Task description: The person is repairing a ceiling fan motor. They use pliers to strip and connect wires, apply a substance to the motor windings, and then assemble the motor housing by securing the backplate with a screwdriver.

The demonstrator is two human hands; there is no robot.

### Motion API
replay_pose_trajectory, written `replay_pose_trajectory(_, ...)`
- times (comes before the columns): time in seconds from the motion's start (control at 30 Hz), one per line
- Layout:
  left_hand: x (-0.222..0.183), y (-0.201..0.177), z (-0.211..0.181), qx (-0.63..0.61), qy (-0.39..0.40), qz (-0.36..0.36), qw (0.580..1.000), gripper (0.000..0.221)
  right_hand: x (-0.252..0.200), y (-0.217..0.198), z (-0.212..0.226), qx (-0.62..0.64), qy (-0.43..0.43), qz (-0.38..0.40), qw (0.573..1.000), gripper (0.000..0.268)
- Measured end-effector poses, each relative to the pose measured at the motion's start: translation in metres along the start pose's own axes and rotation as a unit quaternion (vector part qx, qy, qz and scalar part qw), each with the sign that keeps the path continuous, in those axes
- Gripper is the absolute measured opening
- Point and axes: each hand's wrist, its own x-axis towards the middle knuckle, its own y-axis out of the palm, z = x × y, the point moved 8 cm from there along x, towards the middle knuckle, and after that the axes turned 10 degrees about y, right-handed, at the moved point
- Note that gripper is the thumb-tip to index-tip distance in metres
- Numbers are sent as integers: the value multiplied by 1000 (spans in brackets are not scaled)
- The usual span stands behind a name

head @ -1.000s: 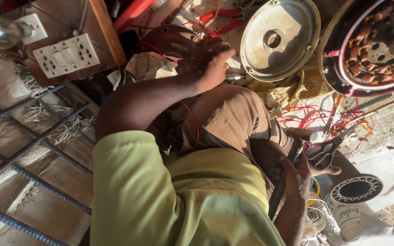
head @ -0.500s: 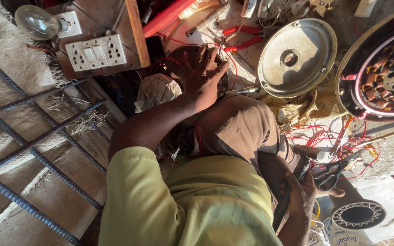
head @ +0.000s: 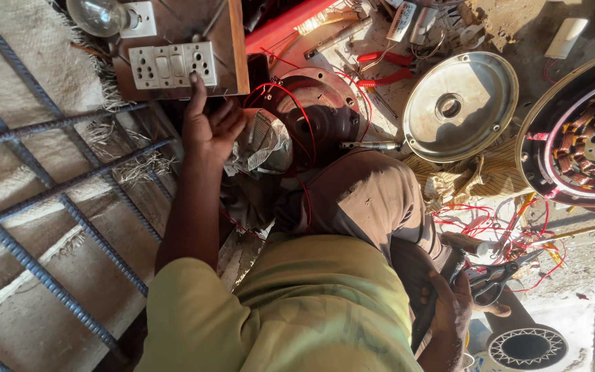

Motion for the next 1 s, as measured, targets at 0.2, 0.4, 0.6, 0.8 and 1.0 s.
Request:
replay_pose_trajectory(0.2,10,45,-13,-72,48,79,993,78,-5,-1,-1,7,-10,1,1000,37)
replay_pose_trajectory(0.4,-43,40,-87,-217,69,222,948,72,-3,7,3,12,-28,17,999,38)
replay_pose_trajectory(0.6,-91,25,-143,-244,112,178,947,78,-4,5,4,22,-41,40,998,36)
replay_pose_trajectory(0.8,-108,34,-147,-219,137,211,943,80,-7,6,5,26,-46,45,998,35)
replay_pose_trajectory(1.0,-56,95,-62,-175,85,278,941,58,-4,8,4,33,-35,42,998,37)
